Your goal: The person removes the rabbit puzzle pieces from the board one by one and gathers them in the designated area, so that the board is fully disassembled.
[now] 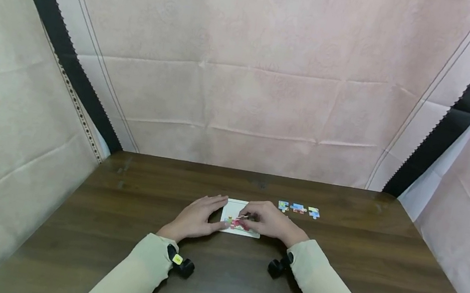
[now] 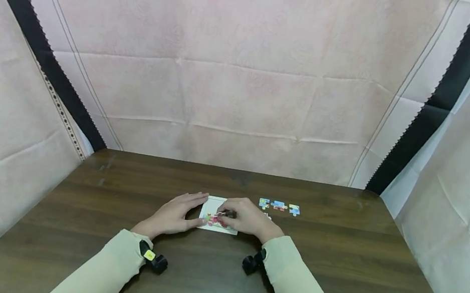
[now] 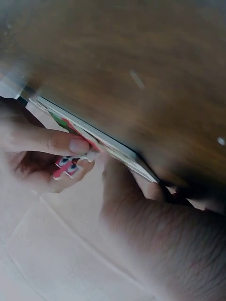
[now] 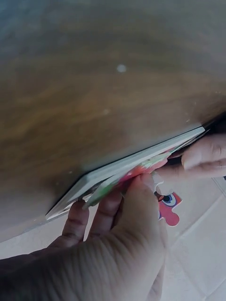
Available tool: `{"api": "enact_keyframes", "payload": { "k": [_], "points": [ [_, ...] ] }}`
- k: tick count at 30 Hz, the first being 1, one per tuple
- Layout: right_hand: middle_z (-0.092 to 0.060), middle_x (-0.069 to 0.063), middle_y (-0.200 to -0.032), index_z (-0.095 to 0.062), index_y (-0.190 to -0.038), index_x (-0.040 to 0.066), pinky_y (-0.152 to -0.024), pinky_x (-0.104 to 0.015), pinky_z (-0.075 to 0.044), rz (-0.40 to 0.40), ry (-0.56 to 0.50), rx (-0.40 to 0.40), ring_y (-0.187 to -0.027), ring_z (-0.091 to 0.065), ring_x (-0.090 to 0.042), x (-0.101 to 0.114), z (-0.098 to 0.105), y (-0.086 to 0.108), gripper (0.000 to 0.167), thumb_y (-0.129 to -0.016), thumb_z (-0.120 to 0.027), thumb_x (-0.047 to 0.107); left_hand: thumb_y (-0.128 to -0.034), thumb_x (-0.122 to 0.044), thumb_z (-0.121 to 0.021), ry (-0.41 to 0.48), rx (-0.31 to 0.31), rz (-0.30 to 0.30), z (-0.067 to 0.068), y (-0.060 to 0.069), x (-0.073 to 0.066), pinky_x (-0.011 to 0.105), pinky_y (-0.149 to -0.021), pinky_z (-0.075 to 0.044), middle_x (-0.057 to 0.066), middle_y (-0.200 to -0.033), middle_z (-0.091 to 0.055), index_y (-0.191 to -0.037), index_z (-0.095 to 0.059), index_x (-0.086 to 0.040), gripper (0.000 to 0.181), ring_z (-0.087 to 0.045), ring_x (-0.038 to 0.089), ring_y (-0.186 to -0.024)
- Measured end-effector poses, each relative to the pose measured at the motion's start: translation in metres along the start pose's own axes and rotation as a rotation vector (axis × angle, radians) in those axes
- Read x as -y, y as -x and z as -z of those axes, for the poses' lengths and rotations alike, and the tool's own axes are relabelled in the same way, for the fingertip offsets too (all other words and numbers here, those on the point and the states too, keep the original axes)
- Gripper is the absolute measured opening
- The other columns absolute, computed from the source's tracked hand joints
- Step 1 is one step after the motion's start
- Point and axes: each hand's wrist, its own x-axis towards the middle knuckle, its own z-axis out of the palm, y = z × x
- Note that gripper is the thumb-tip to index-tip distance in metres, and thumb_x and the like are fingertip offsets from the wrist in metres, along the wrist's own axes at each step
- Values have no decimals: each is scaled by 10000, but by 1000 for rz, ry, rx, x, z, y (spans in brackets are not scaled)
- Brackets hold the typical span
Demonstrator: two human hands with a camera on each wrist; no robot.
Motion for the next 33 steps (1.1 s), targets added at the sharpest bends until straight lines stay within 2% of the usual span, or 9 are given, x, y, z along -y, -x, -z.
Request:
{"api": "enact_keyframes", "payload": {
  "k": [4,8,14,19,25,33],
  "points": [
    [-701,81,-1042,-746,-1086,150,-757,-229,-558,-21,5,1,-854,-639,-8,1,1,0,126,-975,-686,142,-914,-718,-529,-23,-39,23,-2,-3,-10,464,-1206,-231,51,-1581,-403,-1531,-444,-108,871,-352,226,-1462],
    [-713,77,-1033,-751,-1079,151,-749,-227,-560,-44,5,-16,-862,-650,-10,1,0,-1,124,-967,-696,149,-863,-782,-532,-55,-67,78,-5,-5,-18,460,-1202,-241,42,-1567,-427,-1515,-468,-101,944,-362,224,-1456],
    [-724,89,-984,-747,-1089,157,-680,-223,-549,-120,-23,-31,-760,-635,1,2,-1,-1,129,-985,-671,160,-844,-749,-600,-43,-87,136,-9,-6,-24,459,-1200,-245,29,-1558,-440,-1500,-489,-98,931,-360,213,-1459],
    [-718,93,-941,-742,-1100,156,-659,-227,-542,-148,-29,-42,-715,-617,-4,2,-2,0,136,-988,-666,146,-888,-662,-620,18,-100,162,-11,-6,-27,463,-1208,-220,20,-1554,-444,-1501,-489,-100,842,-352,214,-1462],
    [-730,83,-985,-749,-1091,147,-689,-237,-557,-144,-55,-53,-780,-654,-13,1,-4,0,135,-994,-655,150,-919,-637,-600,28,-114,174,-12,-7,-26,463,-1211,-214,29,-1547,-453,-1496,-496,-100,795,-355,223,-1460],
    [-714,83,-893,-737,-1047,140,-632,-259,-535,-197,-81,-86,-651,-596,-41,-1,-5,1,121,-1013,-625,171,-913,-615,-625,37,-110,179,-11,-9,-27,477,-1208,-216,37,-1544,-457,-1490,-501,-86,793,-357,223,-1459]
  ]
}}
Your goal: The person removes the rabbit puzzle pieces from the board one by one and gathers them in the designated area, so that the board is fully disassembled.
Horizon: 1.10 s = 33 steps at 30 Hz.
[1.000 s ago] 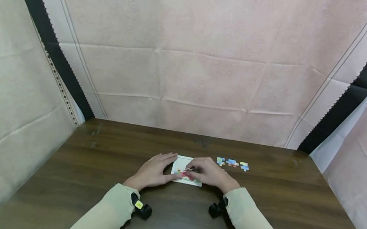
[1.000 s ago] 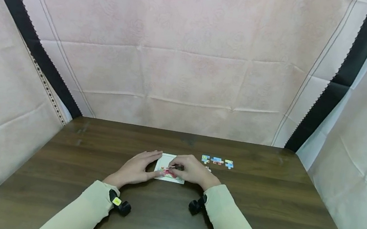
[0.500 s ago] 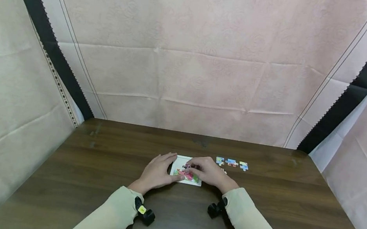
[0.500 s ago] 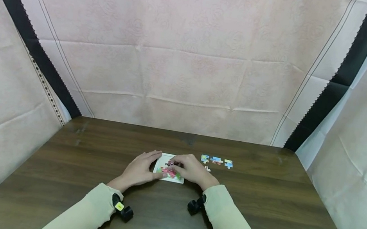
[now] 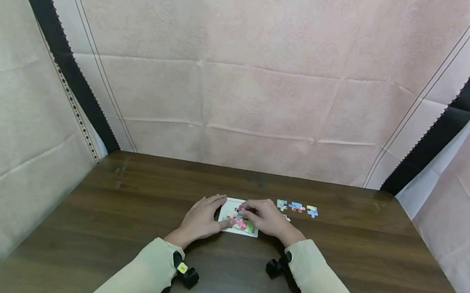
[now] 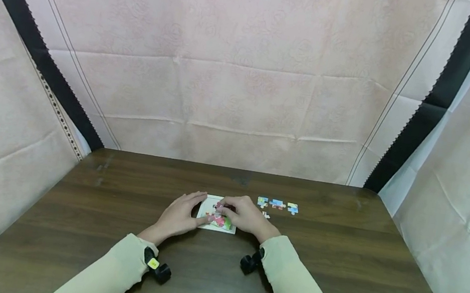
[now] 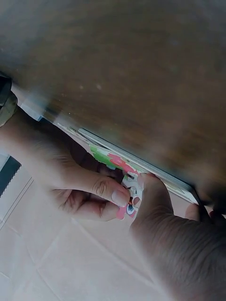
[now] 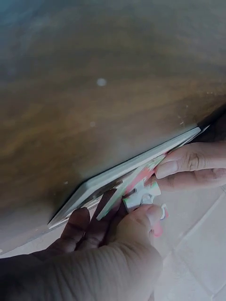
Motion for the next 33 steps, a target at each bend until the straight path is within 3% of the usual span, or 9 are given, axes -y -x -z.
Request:
{"api": "enact_keyframes", "payload": {
  "k": [12,20,26,33],
  "points": [
    [-653,67,-710,-634,-956,175,-542,-237,-451,-10,-10,-59,-520,-447,-29,1,3,1,84,-1022,-602,133,-907,-569,-657,12,9,2,3,0,-1,476,-1206,-224,55,-1539,-464,-1487,-505,-86,769,-370,239,-1452],
    [-706,64,-880,-741,-1033,179,-592,-268,-509,-1,3,-124,-653,-570,-76,-3,5,7,94,-999,-655,199,-916,-578,-648,9,5,-17,3,3,-4,496,-1205,-219,59,-1537,-466,-1485,-504,-77,772,-374,256,-1450],
    [-714,113,-960,-726,-1113,186,-717,-281,-574,-61,-51,-171,-824,-674,-54,-13,13,22,144,-977,-688,216,-928,-651,-577,-3,14,-28,4,5,-2,476,-1208,-216,46,-1553,-444,-1501,-483,-79,815,-359,235,-1459],
    [-719,108,-889,-744,-1035,201,-603,-267,-532,-119,-13,-278,-697,-636,-83,-34,41,59,81,-979,-687,211,-951,-633,-552,-39,70,-88,10,4,9,470,-1205,-226,49,-1582,-401,-1537,-434,-114,793,-337,224,-1471]
  ]
}}
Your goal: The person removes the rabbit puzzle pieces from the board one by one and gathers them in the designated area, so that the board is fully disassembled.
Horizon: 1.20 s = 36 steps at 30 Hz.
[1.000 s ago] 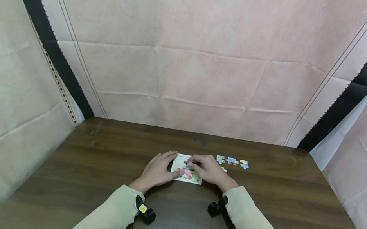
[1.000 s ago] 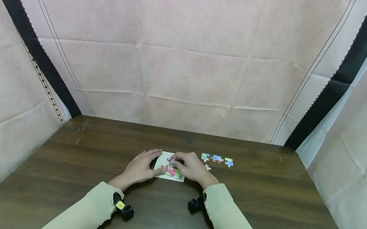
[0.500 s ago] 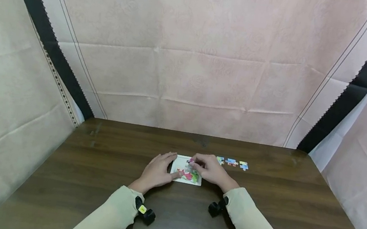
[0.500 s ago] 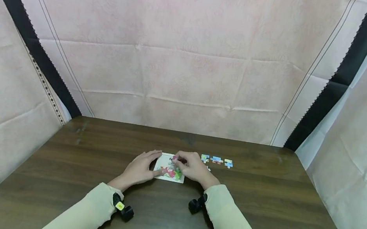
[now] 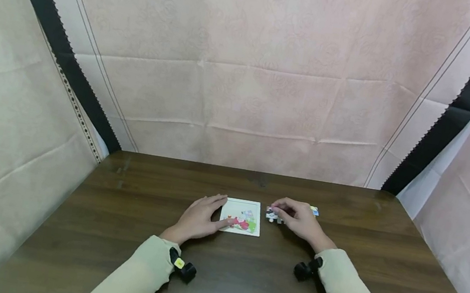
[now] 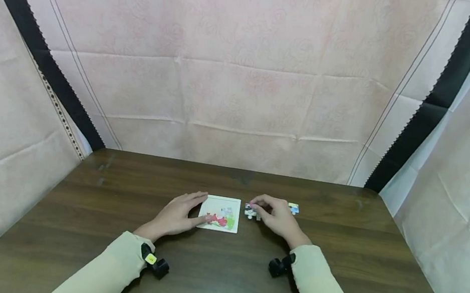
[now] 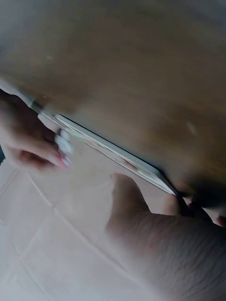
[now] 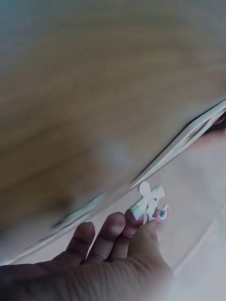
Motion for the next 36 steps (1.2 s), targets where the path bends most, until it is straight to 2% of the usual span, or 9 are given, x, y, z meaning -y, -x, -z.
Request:
{"api": "enact_keyframes", "payload": {
  "k": [5,9,12,17,23,36],
  "points": [
    [-716,116,-832,-756,-983,193,-597,-252,-508,-63,85,-62,-677,-626,-76,-20,31,21,45,-950,-727,202,-915,-665,-582,-16,38,-23,1,0,6,469,-1209,-211,55,-1605,-361,-1566,-378,-126,870,-305,221,-1485],
    [-703,132,-824,-755,-977,233,-602,-266,-489,-120,156,-55,-673,-603,-73,-29,49,31,45,-953,-723,254,-900,-687,-584,-12,43,-18,0,0,6,472,-1211,-202,49,-1613,-347,-1575,-360,-135,900,-292,219,-1490],
    [-702,129,-837,-756,-978,238,-632,-287,-495,-126,187,-38,-708,-612,-74,-31,57,33,45,-954,-722,257,-898,-701,-571,-17,41,-16,0,-1,6,463,-1213,-198,33,-1618,-338,-1579,-355,-146,905,-285,208,-1493],
    [-698,120,-867,-756,-985,215,-657,-296,-499,-111,223,-6,-748,-613,-72,-33,57,34,51,-950,-725,237,-895,-710,-565,-24,40,-15,-1,-2,7,466,-1211,-206,27,-1618,-339,-1580,-355,-152,907,-287,209,-1493],
    [-676,105,-865,-763,-970,207,-648,-300,-487,-99,262,-11,-741,-572,-76,-36,53,36,45,-940,-737,228,-886,-736,-551,-37,61,8,-2,0,7,445,-1215,-196,10,-1624,-325,-1586,-343,-171,923,-274,192,-1497],
    [-614,116,-833,-763,-969,184,-617,-291,-443,-40,300,-12,-722,-520,-111,-33,53,33,60,-910,-767,184,-905,-680,-584,-33,42,-15,-1,1,5,460,-1211,-206,39,-1613,-346,-1577,-359,-142,889,-298,209,-1487]
  ]
}}
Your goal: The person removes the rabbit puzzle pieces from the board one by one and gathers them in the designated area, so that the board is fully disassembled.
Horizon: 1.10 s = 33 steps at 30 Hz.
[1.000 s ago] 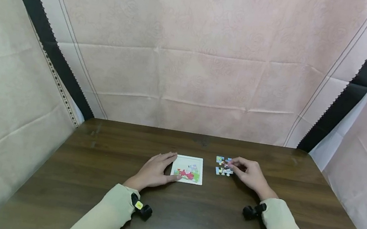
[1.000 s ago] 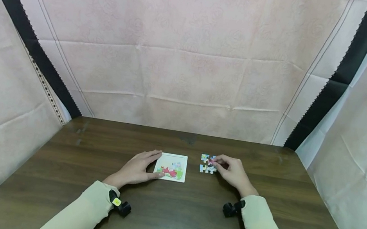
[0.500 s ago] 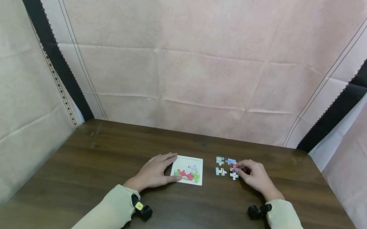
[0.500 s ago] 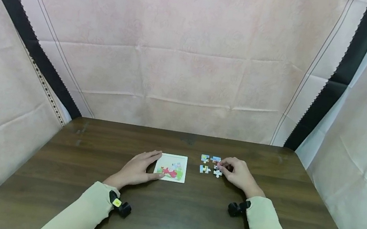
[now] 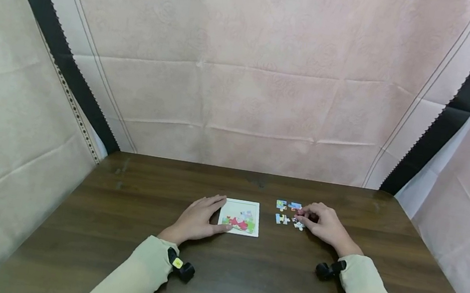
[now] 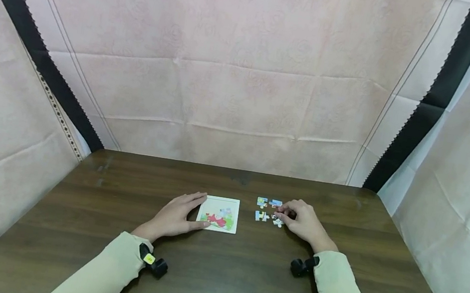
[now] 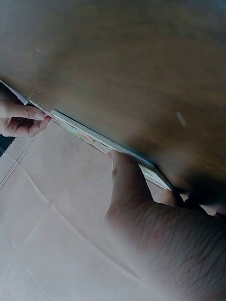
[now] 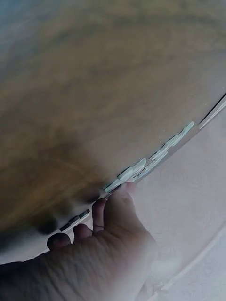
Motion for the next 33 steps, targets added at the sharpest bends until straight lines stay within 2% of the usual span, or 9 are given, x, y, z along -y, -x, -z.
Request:
{"api": "enact_keyframes", "payload": {
  "k": [4,7,12,19,24,33],
  "points": [
    [-622,97,-852,-738,-968,168,-628,-305,-472,37,-34,-32,-739,-553,-119,0,-1,0,78,-904,-759,129,-908,-665,-595,7,-1,1,1,2,-1,470,-1210,-207,47,-1610,-351,-1573,-366,-134,881,-303,217,-1485],
    [-641,87,-883,-717,-971,182,-671,-334,-514,31,-47,-48,-781,-596,-120,0,-1,1,114,-882,-789,170,-908,-676,-585,7,5,8,1,3,-1,475,-1210,-207,44,-1612,-347,-1577,-359,-139,887,-299,220,-1487],
    [-673,68,-929,-712,-985,183,-737,-398,-543,-24,-9,-72,-849,-637,-134,2,0,0,242,-845,-829,342,-908,-682,-578,9,9,14,0,3,-1,474,-1210,-205,40,-1615,-342,-1580,-353,-147,888,-291,216,-1490],
    [-697,-17,-931,-724,-975,120,-738,-451,-541,-101,9,-129,-849,-649,-207,5,3,-1,320,-841,-823,393,-906,-694,-567,-1,8,12,0,1,0,465,-1214,-196,24,-1620,-335,-1583,-346,-156,893,-282,206,-1494],
    [-697,-3,-925,-723,-967,132,-711,-409,-534,-150,15,-111,-826,-645,-198,7,3,-1,325,-834,-825,411,-902,-693,-574,-7,6,13,0,1,1,470,-1211,-203,26,-1617,-341,-1580,-353,-152,895,-288,208,-1492],
    [-697,6,-908,-728,-964,137,-714,-399,-534,-163,7,-99,-819,-645,-185,8,4,-2,341,-826,-826,434,-904,-679,-586,6,-1,9,1,0,-1,481,-1208,-208,38,-1613,-347,-1577,-359,-147,888,-295,219,-1489]
  ]
}}
